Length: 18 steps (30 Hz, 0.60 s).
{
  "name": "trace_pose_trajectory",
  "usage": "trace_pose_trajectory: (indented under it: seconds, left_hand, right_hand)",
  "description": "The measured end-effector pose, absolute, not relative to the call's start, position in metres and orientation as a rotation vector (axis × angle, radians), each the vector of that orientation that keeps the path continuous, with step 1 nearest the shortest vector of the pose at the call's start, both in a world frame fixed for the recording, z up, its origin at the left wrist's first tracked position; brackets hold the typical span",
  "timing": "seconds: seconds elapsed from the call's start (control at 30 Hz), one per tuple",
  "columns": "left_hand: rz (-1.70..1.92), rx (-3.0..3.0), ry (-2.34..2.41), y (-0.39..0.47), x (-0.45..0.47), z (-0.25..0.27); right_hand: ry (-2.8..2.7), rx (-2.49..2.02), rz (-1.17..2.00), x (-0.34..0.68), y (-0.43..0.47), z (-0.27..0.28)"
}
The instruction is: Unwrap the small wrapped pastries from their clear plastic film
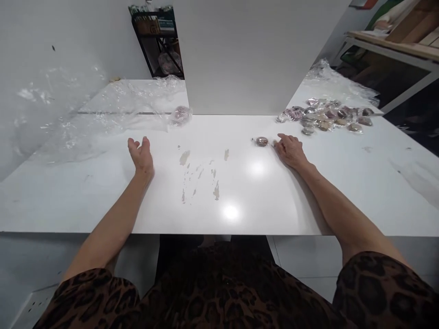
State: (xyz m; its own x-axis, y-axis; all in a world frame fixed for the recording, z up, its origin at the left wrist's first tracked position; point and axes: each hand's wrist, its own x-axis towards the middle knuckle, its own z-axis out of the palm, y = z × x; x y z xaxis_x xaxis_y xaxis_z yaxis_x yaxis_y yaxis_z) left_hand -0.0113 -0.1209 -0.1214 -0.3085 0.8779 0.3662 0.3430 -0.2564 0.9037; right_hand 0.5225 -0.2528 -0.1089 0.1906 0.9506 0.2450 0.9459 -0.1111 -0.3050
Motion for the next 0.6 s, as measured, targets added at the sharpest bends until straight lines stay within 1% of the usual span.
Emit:
trace_pose_trajectory:
  seconds: [0.1, 0.17, 0.4, 0.5, 0.6]
  left_hand:
    - [1.601, 1.221, 1.557, -0.132, 0.001, -0.121]
    - [1.565, 1.249, 1.520, -0.138, 0.007, -0.116]
    - [1.488, 1.442, 1.575, -0.149, 0.008, -0.111]
    - [1.495, 1.462, 1.578, -0.146, 0.001, -0.113]
    - [1.505, 1.456, 1.562, -0.143, -0.001, -0.115]
  right_hand:
    - [-1.672, -2.124, 0.001, 0.514, -0.255, -0.103]
    - [-1.657, -2.148, 0.020, 0.496, -0.252, -0.097]
    - [-2.004, -2.129, -0.015, 0.421, -0.233, -0.082]
    - [-2.106, -2.072, 0.006, 0.412, -0.251, -0.079]
    - [-2.188, -1.929, -0.049, 0.409, -0.288, -0.083]
